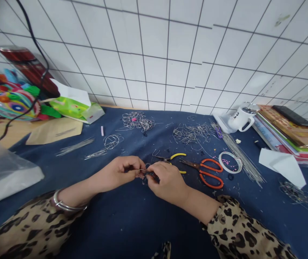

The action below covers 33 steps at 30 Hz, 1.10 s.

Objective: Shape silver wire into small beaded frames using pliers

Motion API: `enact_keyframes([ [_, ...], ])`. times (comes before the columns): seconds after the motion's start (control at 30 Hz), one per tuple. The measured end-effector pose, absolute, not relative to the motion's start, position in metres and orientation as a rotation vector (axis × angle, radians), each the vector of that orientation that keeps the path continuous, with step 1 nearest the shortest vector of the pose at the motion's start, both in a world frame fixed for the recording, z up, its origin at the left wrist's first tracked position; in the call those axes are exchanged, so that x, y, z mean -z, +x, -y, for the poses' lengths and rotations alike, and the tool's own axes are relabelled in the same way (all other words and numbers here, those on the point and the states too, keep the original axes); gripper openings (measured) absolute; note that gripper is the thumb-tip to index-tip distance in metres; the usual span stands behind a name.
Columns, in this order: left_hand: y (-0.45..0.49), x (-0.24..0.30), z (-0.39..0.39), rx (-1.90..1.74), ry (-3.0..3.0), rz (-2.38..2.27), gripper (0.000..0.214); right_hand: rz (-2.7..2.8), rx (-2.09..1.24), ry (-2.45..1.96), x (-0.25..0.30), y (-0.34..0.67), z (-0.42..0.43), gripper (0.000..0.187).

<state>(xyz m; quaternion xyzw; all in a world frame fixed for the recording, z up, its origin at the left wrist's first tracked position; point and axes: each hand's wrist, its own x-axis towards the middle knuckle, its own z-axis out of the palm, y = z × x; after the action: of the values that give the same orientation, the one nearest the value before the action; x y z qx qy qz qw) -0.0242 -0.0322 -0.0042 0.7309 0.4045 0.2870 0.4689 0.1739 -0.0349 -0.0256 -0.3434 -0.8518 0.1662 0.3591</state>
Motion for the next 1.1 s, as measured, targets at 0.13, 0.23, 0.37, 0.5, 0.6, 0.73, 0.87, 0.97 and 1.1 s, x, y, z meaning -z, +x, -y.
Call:
enact_keyframes([
  [0.13,-0.0241,0.0049,0.0309,-0.708,1.68,-0.97,0.01,2.224,-0.436,-0.852,0.0248,0.1758,0.0321,0.012],
  [0.23,-0.0236,0.0046,0.0296,-0.714,1.615,-0.946,0.009,2.256,-0.454,-0.833,0.0235,0.1779,0.0297,0.012],
  [0.37,-0.0228,0.0047,0.0284,-0.711,1.552,-0.926,0.006,2.295,-0.484,-0.815,0.0216,0.1808,0.0276,0.014],
  [0.5,-0.0223,0.0069,0.0275,-0.701,1.512,-0.906,0.005,2.323,-0.494,-0.811,0.0216,0.1829,0.0269,0.017],
  [0.6,-0.0217,0.0079,0.0276,-0.699,1.48,-0.909,0.005,2.307,-0.474,-0.812,0.0236,0.1833,0.027,0.016],
  [0.73,-0.0194,0.0066,0.0287,-0.701,1.416,-0.928,0.006,2.291,-0.423,-0.815,0.0269,0.1829,0.0282,0.014],
  [0.87,-0.0174,0.0053,0.0295,-0.711,1.408,-0.927,0.006,2.328,-0.378,-0.842,0.0279,0.1823,0.0297,0.017],
  [0.97,-0.0171,0.0058,0.0299,-0.71,1.426,-0.938,0.006,2.334,-0.339,-0.837,0.0275,0.1822,0.03,0.018],
  [1.1,-0.0176,0.0074,0.0313,-0.709,1.526,-0.948,0.008,2.333,-0.325,-0.819,0.0276,0.1818,0.0299,0.018],
])
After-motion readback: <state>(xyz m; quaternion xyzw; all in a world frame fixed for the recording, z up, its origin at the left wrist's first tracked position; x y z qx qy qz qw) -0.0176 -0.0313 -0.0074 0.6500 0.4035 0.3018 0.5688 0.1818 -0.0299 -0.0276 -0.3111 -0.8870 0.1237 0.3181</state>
